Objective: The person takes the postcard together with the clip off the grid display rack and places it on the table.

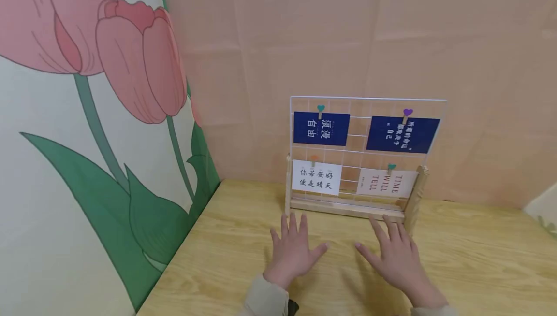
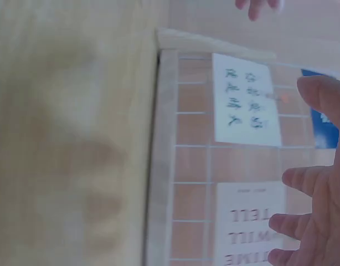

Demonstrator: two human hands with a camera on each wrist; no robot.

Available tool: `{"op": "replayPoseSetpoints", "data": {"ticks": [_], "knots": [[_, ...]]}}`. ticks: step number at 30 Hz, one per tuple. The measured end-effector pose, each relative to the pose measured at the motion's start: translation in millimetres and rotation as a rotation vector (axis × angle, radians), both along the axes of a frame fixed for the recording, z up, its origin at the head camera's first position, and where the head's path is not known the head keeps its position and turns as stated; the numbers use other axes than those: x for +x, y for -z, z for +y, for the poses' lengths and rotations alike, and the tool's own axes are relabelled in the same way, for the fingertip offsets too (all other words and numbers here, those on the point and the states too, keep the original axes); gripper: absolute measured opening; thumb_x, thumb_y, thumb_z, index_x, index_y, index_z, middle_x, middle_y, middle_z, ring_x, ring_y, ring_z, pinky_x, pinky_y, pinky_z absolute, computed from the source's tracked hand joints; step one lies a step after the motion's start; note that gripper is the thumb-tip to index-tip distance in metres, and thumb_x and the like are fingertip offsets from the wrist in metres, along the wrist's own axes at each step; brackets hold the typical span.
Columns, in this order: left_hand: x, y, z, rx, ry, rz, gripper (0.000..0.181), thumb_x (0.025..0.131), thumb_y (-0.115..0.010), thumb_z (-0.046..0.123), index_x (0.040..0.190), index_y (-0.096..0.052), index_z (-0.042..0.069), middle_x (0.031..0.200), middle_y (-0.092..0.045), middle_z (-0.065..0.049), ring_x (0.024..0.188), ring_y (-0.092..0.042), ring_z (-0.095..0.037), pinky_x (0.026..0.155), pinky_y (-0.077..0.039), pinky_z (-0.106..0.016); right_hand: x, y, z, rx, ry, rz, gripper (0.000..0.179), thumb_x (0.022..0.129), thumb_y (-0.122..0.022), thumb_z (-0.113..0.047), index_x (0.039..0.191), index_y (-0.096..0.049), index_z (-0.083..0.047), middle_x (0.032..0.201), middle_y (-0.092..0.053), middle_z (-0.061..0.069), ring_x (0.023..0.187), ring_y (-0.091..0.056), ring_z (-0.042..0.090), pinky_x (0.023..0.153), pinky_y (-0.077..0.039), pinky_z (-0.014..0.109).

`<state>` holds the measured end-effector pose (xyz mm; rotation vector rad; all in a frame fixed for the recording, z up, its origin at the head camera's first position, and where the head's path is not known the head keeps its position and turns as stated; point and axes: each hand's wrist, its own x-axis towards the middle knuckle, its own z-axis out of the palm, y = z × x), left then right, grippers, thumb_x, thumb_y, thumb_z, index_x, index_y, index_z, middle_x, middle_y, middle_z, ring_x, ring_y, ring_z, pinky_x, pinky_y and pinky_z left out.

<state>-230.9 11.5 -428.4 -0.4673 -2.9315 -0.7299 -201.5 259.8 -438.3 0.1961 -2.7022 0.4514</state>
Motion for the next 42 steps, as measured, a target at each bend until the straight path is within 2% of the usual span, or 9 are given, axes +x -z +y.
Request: {"op": "replayPoseSetpoints", "data": {"ticks": [3, 11, 14, 19, 22, 25, 31, 36, 42], "knots": [[-8.6, -13.7, -0.3, 0.020, 0.017, 0.016, 0.094, 0.096, -0.051, 0.071, 0.160, -0.033, 0.003, 0.165, -0.021, -0.028, 0.154, -0.011, -0.045, 0.114, -0.014, -0.074, -9.4, -14.3, 2.7, 0.027, -0.009, 0.050, 0.080, 0.094, -0.068, -0.055, 0.149, -0.046, -0.001, 0.151, -0.034, 0.037, 0.136, -0.026, 0.066, 0.093, -0.028, 0.087], [-33.8, -52.6, -2.3, 0.029, 0.022, 0.064, 0.091, 0.099, -0.052, 0.065, 0.162, -0.027, 0.004, 0.167, -0.015, -0.026, 0.154, -0.009, -0.045, 0.115, -0.014, -0.072, -29.2, -74.1, -5.8, 0.047, -0.062, 0.057, 0.080, 0.096, -0.068, -0.051, 0.154, -0.041, -0.002, 0.156, -0.030, 0.034, 0.143, -0.020, 0.061, 0.102, -0.022, 0.083], [-44.0, -59.0, -4.4, 0.169, 0.084, 0.037, 0.089, 0.101, -0.053, 0.060, 0.162, -0.025, 0.002, 0.168, -0.016, -0.024, 0.154, -0.012, -0.044, 0.117, -0.017, -0.068, -37.2, -92.8, -12.1, 0.066, -0.099, 0.103, 0.077, 0.097, -0.067, -0.049, 0.152, -0.043, 0.000, 0.152, -0.039, 0.033, 0.140, -0.029, 0.058, 0.105, -0.026, 0.078], [-60.5, -65.4, -10.2, 0.459, 0.234, -0.093, 0.085, 0.105, -0.052, 0.052, 0.164, -0.017, 0.003, 0.170, -0.011, -0.018, 0.156, -0.009, -0.037, 0.121, -0.014, -0.059, -49.5, -121.0, -23.4, 0.053, -0.151, 0.157, 0.070, 0.099, -0.065, -0.047, 0.147, -0.050, 0.001, 0.143, -0.050, 0.031, 0.130, -0.046, 0.054, 0.104, -0.034, 0.074], [-71.5, -76.2, -11.9, 0.524, 0.256, -0.096, 0.083, 0.106, -0.053, 0.047, 0.164, -0.015, 0.003, 0.170, -0.011, -0.019, 0.156, -0.009, -0.036, 0.122, -0.012, -0.057, -57.5, -142.3, -27.3, 0.072, -0.163, 0.171, 0.067, 0.100, -0.065, -0.044, 0.145, -0.051, 0.004, 0.143, -0.050, 0.032, 0.128, -0.048, 0.054, 0.103, -0.037, 0.073], [-83.1, -91.9, -11.8, 0.558, 0.248, -0.091, 0.082, 0.106, -0.052, 0.046, 0.164, -0.014, 0.002, 0.170, -0.010, -0.021, 0.156, -0.008, -0.038, 0.122, -0.011, -0.057, -65.2, -168.3, -30.7, 0.107, -0.168, 0.182, 0.063, 0.101, -0.064, -0.040, 0.142, -0.052, 0.007, 0.141, -0.050, 0.033, 0.129, -0.047, 0.054, 0.105, -0.037, 0.071], [-110.4, -120.3, -6.4, 0.607, 0.196, -0.008, 0.080, 0.106, -0.053, 0.045, 0.164, -0.016, 0.003, 0.169, -0.014, -0.021, 0.154, -0.016, -0.039, 0.122, -0.016, -0.056, -88.4, -213.0, -37.3, 0.116, -0.178, 0.159, 0.054, 0.103, -0.062, -0.032, 0.141, -0.054, 0.005, 0.141, -0.051, 0.031, 0.123, -0.053, 0.051, 0.103, -0.042, 0.066], [-125.9, -128.5, -3.4, 0.647, 0.113, -0.027, 0.080, 0.105, -0.055, 0.046, 0.165, -0.017, 0.009, 0.170, -0.014, -0.017, 0.154, -0.018, -0.036, 0.122, -0.018, -0.054, -113.1, -235.0, -43.8, 0.106, -0.161, 0.039, 0.056, 0.106, -0.057, -0.034, 0.149, -0.046, 0.001, 0.148, -0.046, 0.029, 0.120, -0.057, 0.047, 0.096, -0.048, 0.063], [-138.2, -133.6, 2.7, 0.656, 0.101, -0.044, 0.080, 0.105, -0.055, 0.046, 0.165, -0.017, 0.011, 0.171, -0.014, -0.014, 0.155, -0.017, -0.033, 0.122, -0.018, -0.052, -139.2, -250.7, -53.3, 0.126, -0.144, -0.012, 0.057, 0.107, -0.054, -0.031, 0.153, -0.041, -0.001, 0.140, -0.052, 0.029, 0.121, -0.057, 0.047, 0.099, -0.048, 0.062]]}}
